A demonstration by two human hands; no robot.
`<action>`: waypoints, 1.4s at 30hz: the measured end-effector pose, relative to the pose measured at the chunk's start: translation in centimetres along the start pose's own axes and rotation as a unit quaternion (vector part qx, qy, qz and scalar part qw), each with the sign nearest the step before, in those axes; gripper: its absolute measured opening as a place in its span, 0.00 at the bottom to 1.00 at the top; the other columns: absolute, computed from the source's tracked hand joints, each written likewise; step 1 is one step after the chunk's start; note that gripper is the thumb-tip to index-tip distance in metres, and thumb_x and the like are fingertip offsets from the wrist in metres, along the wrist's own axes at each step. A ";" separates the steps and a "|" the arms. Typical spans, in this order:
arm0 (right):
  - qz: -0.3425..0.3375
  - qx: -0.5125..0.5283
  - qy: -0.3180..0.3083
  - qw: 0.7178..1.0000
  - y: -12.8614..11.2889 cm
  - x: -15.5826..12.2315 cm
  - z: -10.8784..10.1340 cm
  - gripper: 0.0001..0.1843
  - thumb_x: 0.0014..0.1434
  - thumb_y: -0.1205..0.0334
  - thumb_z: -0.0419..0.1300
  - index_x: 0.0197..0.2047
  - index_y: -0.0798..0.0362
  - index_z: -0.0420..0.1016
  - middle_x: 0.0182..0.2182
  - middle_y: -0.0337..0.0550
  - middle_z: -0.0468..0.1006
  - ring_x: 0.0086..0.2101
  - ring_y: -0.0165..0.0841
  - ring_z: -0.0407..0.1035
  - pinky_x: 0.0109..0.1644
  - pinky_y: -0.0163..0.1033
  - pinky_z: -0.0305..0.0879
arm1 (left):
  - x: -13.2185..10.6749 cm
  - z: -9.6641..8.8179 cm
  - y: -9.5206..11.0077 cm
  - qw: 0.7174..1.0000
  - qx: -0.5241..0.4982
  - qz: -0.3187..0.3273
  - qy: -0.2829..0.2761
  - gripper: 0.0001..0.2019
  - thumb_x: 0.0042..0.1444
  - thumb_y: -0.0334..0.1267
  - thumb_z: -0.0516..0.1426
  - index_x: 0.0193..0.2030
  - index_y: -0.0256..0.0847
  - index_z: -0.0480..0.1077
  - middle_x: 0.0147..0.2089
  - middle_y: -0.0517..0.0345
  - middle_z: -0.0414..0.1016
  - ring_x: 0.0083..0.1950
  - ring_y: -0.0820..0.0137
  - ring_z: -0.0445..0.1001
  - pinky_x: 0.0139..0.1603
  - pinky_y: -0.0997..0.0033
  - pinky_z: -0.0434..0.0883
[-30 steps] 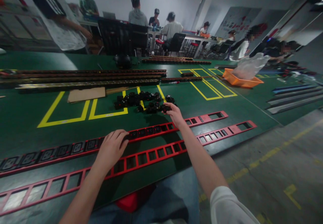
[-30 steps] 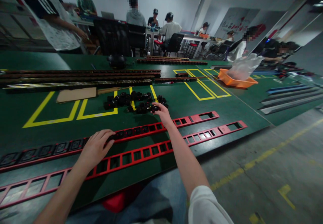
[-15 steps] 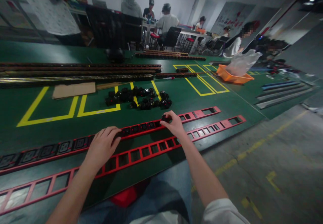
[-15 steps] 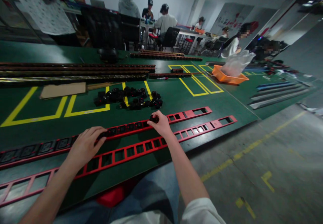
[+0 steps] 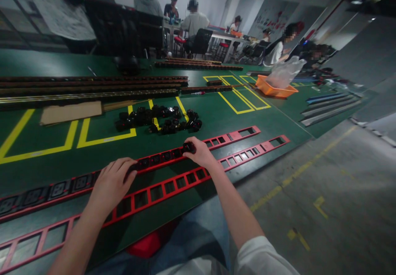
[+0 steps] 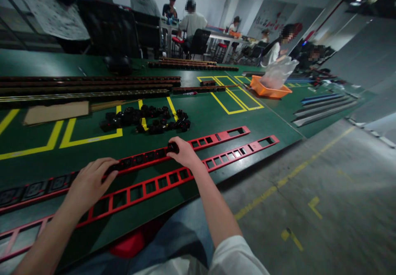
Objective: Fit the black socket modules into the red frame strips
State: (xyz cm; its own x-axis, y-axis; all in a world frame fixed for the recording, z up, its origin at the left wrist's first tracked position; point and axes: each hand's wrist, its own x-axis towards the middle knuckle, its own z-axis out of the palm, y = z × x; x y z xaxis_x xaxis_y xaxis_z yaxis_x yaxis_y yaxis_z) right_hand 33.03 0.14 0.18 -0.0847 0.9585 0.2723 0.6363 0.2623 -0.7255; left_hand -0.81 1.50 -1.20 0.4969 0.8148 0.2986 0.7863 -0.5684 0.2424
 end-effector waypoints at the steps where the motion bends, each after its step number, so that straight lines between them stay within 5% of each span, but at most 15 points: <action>1: -0.010 -0.004 -0.004 1.000 0.0 0.0 0.0 0.22 0.53 0.66 0.69 0.51 0.51 0.71 0.45 0.42 0.76 0.45 0.35 0.72 0.52 0.41 0.68 | 0.0 0.0 0.0 1.000 0.000 -0.001 -0.001 0.17 0.66 0.45 0.48 0.52 0.40 0.70 0.54 0.48 0.74 0.52 0.55 0.72 0.50 0.54 0.69; 6: -0.061 -0.012 -0.013 0.998 -0.2 0.0 0.0 0.23 0.57 0.69 0.65 0.56 0.50 0.70 0.51 0.46 0.74 0.52 0.36 0.70 0.60 0.45 0.66 | -0.1 0.1 -0.2 1.000 -0.004 0.004 -0.002 0.18 0.66 0.46 0.47 0.52 0.40 0.70 0.54 0.47 0.73 0.52 0.55 0.72 0.51 0.53 0.70; 14: -0.126 0.004 -0.028 0.992 -0.3 -0.1 -0.1 0.22 0.57 0.71 0.63 0.55 0.51 0.73 0.50 0.47 0.72 0.51 0.36 0.69 0.59 0.44 0.67 | -0.1 0.2 -0.4 1.000 -0.007 0.000 -0.011 0.18 0.66 0.47 0.47 0.53 0.41 0.70 0.54 0.46 0.73 0.54 0.54 0.71 0.52 0.53 0.69; 42: -0.099 -0.024 -0.032 0.994 -0.6 -0.3 -0.3 0.20 0.56 0.70 0.64 0.51 0.52 0.71 0.47 0.45 0.74 0.50 0.37 0.68 0.57 0.46 0.66 | -0.1 0.0 -0.1 1.000 -0.006 -0.004 -0.006 0.17 0.65 0.46 0.48 0.52 0.40 0.70 0.54 0.47 0.74 0.52 0.55 0.72 0.51 0.53 0.70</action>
State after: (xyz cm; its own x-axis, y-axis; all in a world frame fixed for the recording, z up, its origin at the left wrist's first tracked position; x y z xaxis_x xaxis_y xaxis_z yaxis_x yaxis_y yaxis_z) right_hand 32.92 -0.32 0.70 -0.2595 0.8942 0.3648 0.6380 0.4423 -0.6303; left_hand -0.87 1.49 -1.28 0.4945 0.8209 0.2856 0.7865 -0.5625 0.2551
